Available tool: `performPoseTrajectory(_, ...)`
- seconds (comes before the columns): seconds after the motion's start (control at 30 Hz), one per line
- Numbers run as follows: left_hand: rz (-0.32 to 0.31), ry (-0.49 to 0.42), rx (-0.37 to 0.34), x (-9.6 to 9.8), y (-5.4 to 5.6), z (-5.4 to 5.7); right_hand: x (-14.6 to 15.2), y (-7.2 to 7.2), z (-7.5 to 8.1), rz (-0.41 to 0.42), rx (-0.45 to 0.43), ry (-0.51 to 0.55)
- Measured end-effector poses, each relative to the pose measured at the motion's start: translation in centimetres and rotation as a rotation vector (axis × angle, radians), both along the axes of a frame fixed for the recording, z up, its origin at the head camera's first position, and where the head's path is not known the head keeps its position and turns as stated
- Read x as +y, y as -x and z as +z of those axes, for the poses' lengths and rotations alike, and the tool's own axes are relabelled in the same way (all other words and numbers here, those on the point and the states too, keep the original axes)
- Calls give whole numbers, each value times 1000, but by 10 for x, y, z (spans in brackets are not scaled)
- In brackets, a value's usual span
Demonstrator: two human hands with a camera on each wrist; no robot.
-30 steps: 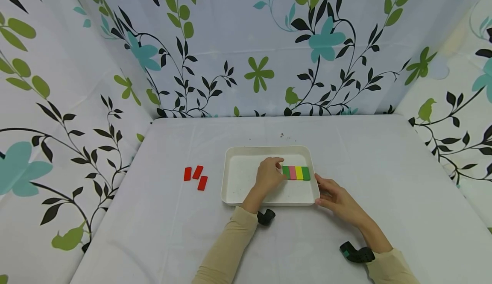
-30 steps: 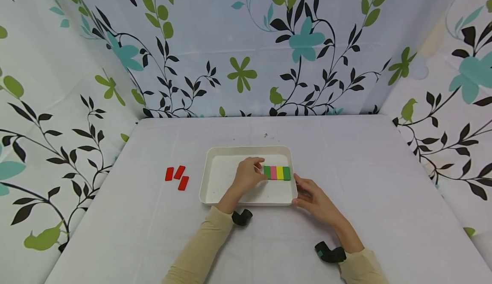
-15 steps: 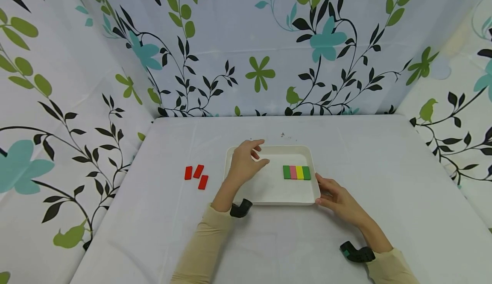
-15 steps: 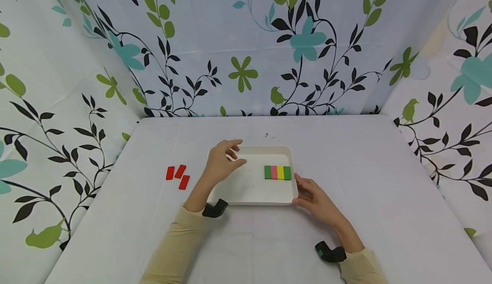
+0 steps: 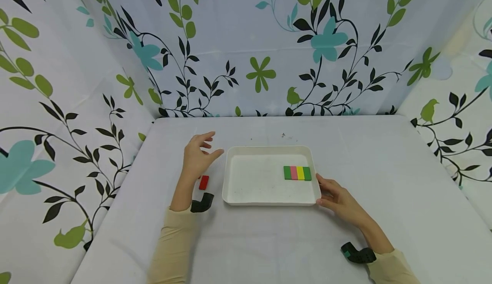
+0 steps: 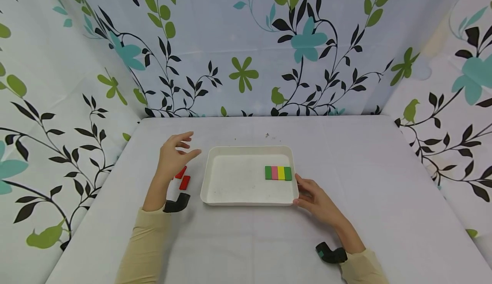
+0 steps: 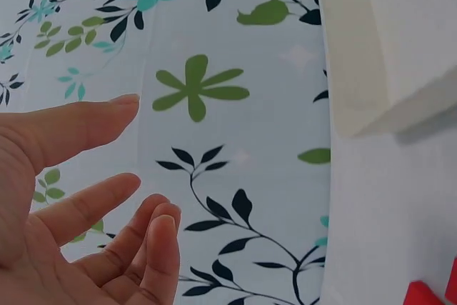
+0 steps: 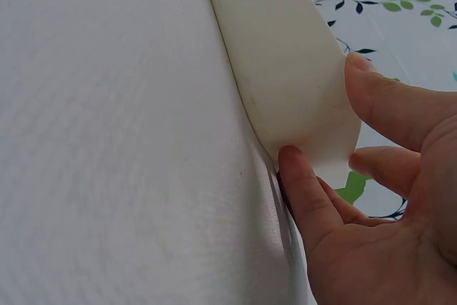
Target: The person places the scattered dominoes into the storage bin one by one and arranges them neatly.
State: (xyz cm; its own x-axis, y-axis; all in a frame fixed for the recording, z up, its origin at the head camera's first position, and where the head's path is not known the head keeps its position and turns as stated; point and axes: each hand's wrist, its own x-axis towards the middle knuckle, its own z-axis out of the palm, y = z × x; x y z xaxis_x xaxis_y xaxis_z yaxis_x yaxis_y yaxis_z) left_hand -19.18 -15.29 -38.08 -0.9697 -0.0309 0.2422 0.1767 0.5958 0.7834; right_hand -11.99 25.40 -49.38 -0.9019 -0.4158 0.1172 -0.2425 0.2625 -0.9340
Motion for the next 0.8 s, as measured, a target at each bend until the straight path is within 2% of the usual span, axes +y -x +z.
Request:
performPoseTrajectory(0.2,63,0,-46,-35,-4,-7,-1,0,0,-7,-12,-18)
performPoseTrajectory(0.47,110,-7,-120,-75,-9,-29,0,0,0,-7,-15,-7)
performPoseTrajectory(0.67,82,-22,-195,-94,-12,-43,0,-1,1,-6,-5,-8)
performPoseTrajectory(0.8,41,-44,-253,-103,-12,-51,-1,-1,2,-8,-1,-13)
